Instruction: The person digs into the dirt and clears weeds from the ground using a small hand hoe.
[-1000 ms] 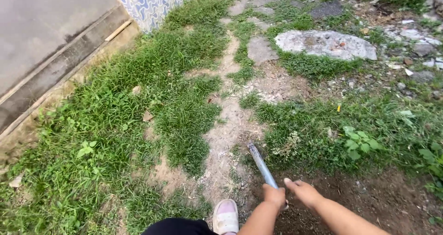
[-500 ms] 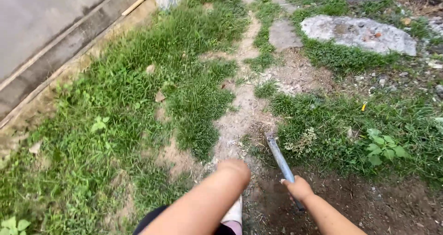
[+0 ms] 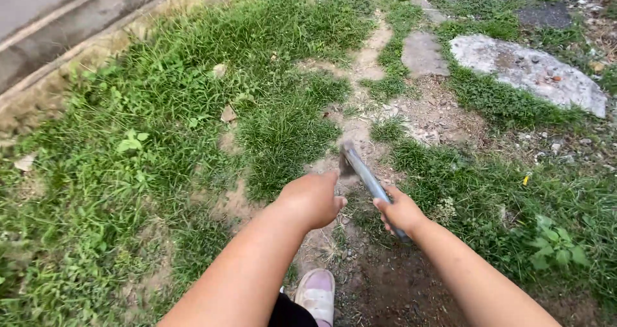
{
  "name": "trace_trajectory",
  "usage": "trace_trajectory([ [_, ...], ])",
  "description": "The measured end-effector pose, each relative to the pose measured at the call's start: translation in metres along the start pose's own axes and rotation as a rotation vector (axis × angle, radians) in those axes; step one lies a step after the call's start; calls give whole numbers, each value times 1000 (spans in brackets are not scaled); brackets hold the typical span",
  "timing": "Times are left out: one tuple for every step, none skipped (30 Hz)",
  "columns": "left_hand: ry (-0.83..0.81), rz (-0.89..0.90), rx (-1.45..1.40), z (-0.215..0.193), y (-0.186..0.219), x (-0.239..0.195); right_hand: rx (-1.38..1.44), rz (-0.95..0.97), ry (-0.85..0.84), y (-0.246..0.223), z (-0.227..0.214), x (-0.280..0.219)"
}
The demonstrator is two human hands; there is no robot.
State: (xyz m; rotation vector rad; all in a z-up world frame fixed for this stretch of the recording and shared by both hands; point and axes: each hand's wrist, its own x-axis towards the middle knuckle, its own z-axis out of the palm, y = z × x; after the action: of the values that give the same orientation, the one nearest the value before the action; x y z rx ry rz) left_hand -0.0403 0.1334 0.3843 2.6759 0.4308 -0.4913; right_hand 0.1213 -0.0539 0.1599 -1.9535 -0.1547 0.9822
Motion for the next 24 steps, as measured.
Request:
trace_trajectory([
  [11,12,-14,3,0,5,12,-53,1,-8,6,2],
  [9,17,-17,5,2,9,-8,-87,21,-13,13,4],
  [6,22,-20,8,5,12,-28,-122,42,-16,23,7],
  [9,26,-18,8,8,15,-46,-162,62,-18,31,11],
  [-28,9,-15,8,9,17,-149,-107,58,-15,34,12],
  [-68,-8,-13,10,11,17,-252,-48,54,-8,35,10],
  [-109,-25,-11,12,13,18,-356,10,51,-2,34,10],
  [-102,-11,-8,11,12,20,-413,50,14,2,31,11],
  [-95,2,-6,11,12,21,-470,90,-24,4,25,11],
  [-87,18,-7,12,13,22,-531,133,-58,8,19,10],
  [-90,8,-19,14,13,22,-542,121,-66,10,15,6],
  [-83,-1,-24,12,12,22,-550,99,-68,8,10,4],
  [-77,-10,-30,9,11,23,-558,76,-69,3,6,2],
  [-65,-8,-39,9,10,22,-530,44,-51,0,7,-1],
  [-52,-6,-47,8,8,22,-501,11,-34,-5,9,-3],
  [-42,-5,-56,7,7,22,-470,-20,-17,-9,11,-4],
  [-46,-4,-48,7,7,22,-415,-39,2,-13,14,-4],
  [-51,-2,-38,8,8,22,-356,-57,22,-15,19,-3],
  [-56,1,-27,9,9,22,-297,-74,43,-15,24,-2],
  [-44,7,-31,9,10,22,-265,-80,69,-13,31,-2],
  [-32,12,-35,9,11,21,-241,-89,96,-9,35,-1],
  [-15,16,-38,7,11,21,-273,-93,110,-5,39,0],
  [-10,23,-32,5,14,22,-362,-89,113,0,41,1],
  [-12,26,-25,6,16,22,-456,-72,104,10,42,1],
])
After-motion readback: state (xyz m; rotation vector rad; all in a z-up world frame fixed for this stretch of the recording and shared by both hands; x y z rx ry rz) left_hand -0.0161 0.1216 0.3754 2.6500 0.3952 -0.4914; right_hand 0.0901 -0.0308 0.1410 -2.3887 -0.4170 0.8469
